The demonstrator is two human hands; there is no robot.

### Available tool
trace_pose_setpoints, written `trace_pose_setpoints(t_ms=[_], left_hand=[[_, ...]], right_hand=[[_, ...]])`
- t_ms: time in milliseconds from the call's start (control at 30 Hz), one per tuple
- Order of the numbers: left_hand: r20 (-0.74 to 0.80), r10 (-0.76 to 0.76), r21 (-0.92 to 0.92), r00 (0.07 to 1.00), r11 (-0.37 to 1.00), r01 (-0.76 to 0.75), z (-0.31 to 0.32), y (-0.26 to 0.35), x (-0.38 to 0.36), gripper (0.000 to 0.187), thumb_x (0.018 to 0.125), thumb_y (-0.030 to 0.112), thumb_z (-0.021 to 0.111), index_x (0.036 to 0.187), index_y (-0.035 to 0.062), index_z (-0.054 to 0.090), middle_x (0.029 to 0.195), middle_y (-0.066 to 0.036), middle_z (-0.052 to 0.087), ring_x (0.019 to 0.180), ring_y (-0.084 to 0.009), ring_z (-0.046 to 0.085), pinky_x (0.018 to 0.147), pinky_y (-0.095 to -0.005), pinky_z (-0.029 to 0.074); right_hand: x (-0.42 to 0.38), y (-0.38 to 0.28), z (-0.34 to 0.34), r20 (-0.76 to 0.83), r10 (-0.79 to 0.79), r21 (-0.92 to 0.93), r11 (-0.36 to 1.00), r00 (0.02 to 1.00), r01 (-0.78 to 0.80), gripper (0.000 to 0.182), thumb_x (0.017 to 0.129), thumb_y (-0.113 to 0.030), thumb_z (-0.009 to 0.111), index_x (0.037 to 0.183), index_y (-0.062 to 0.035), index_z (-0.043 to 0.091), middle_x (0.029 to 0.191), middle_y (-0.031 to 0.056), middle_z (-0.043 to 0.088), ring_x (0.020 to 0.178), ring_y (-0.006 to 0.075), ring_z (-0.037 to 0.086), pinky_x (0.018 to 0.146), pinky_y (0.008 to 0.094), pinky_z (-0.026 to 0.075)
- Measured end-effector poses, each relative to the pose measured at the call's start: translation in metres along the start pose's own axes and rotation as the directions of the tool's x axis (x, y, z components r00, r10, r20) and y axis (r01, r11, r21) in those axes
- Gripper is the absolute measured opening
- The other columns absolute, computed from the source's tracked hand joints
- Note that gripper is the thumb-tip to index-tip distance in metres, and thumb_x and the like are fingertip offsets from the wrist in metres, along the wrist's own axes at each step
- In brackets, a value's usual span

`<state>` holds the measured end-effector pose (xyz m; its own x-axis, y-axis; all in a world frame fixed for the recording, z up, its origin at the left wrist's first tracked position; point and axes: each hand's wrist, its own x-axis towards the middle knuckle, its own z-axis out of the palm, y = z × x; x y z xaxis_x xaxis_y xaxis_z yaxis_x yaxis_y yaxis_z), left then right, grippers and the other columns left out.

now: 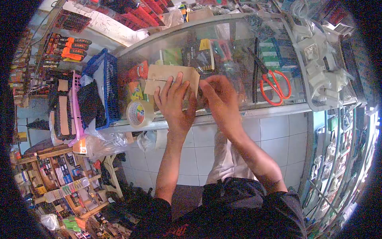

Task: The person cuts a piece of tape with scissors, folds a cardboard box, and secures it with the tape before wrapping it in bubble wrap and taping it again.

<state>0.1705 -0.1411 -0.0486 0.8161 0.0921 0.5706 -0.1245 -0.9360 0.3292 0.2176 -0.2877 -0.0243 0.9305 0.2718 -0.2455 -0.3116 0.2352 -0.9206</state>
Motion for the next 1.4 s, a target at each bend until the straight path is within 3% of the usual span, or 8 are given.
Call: trace_pose_setpoints(t_ms=[133,333,733,833,1033,1133,1333,1400], left_hand=[[-0.004,-0.005,0.013,1.0,1.0,0.005,0.002,0.0,-0.001,0.04,0.084,0.015,0.078,0.123,0.0112,0.069,0.147,-0.005,0.06,0.14,-0.0289,0.048,0.118,-0.055,0.023],[-0.012,-0.004,0.004,1.0,1.0,0.004,0.004,-0.001,-0.002,0.042,0.082,0.016,0.08,0.123,0.012,0.069,0.147,-0.004,0.06,0.14,-0.0283,0.049,0.118,-0.0545,0.021],[-0.011,0.006,-0.015,1.0,1.0,-0.006,0.004,-0.004,-0.003,0.048,0.081,0.015,0.081,0.127,0.0134,0.066,0.149,-0.004,0.059,0.14,-0.0292,0.048,0.118,-0.0569,0.022],[-0.007,0.006,-0.015,1.0,1.0,-0.007,0.003,-0.003,-0.003,0.049,0.081,0.016,0.081,0.127,0.0133,0.066,0.149,-0.005,0.058,0.14,-0.0299,0.048,0.118,-0.057,0.021],[0.0,0.013,-0.045,1.0,0.999,-0.013,0.001,-0.002,-0.003,0.047,0.083,0.016,0.08,0.128,0.0129,0.066,0.15,-0.006,0.058,0.142,-0.0307,0.047,0.119,-0.0573,0.019],[0.024,0.037,-0.054,0.999,0.998,-0.035,0.0,-0.004,-0.004,0.055,0.083,0.011,0.075,0.136,0.0156,0.06,0.154,-0.006,0.053,0.144,-0.0322,0.043,0.12,-0.0584,0.017],[0.101,0.006,-0.06,0.995,0.998,0.0,-0.008,0.0,-0.002,0.046,0.083,0.011,0.074,0.128,0.0083,0.065,0.155,-0.009,0.052,0.145,-0.0339,0.042,0.12,-0.0588,0.015],[0.099,0.021,-0.08,0.995,0.997,-0.013,-0.009,-0.001,-0.002,0.048,0.087,0.02,0.072,0.133,0.0104,0.062,0.156,-0.009,0.051,0.146,-0.0344,0.041,0.121,-0.0594,0.014]], right_hand=[[0.007,0.001,0.003,0.06,0.133,-0.131,0.984,0.989,-0.124,0.025,0.103,-0.026,0.064,0.099,-0.0015,0.064,0.076,0.001,0.061,0.071,0.0078,0.055,0.06,0.027,0.043],[0.012,0.008,0.008,0.127,-0.002,-0.161,0.987,0.992,0.023,0.027,0.104,-0.024,0.059,0.097,0.0019,0.064,0.08,0.0045,0.062,0.073,0.0097,0.055,0.062,0.0279,0.044],[0.016,0.029,0.014,0.084,-0.225,-0.235,0.942,0.971,0.238,0.019,0.106,-0.016,0.054,0.1,0.0016,0.059,0.082,0.0096,0.062,0.076,0.0132,0.056,0.069,0.032,0.047],[0.012,0.029,0.021,0.051,-0.181,-0.151,0.971,0.982,0.187,0.017,0.106,-0.014,0.055,0.098,0.0003,0.057,0.079,0.0074,0.058,0.074,0.0124,0.053,0.067,0.0316,0.046],[0.014,0.031,0.023,0.027,-0.193,-0.161,0.968,0.981,0.194,0.016,0.106,-0.013,0.055,0.095,-0.001,0.054,0.075,0.0046,0.051,0.071,0.0111,0.047,0.064,0.0308,0.043],[0.014,0.03,0.024,0.025,-0.125,-0.148,0.981,0.992,0.128,0.015,0.106,-0.012,0.055,0.095,-0.0013,0.054,0.075,0.0049,0.053,0.071,0.0111,0.047,0.063,0.0313,0.043],[0.01,0.028,0.034,-0.076,-0.231,-0.282,0.938,0.97,0.201,0.015,0.103,-0.012,0.059,0.094,-0.0015,0.052,0.075,0.0118,0.056,0.069,0.0152,0.052,0.063,0.0371,0.046],[0.009,0.025,0.037,-0.097,-0.213,-0.304,0.937,0.972,0.175,0.015,0.102,-0.011,0.06,0.095,-0.0008,0.052,0.076,0.0142,0.057,0.069,0.0178,0.055,0.063,0.0389,0.046]])
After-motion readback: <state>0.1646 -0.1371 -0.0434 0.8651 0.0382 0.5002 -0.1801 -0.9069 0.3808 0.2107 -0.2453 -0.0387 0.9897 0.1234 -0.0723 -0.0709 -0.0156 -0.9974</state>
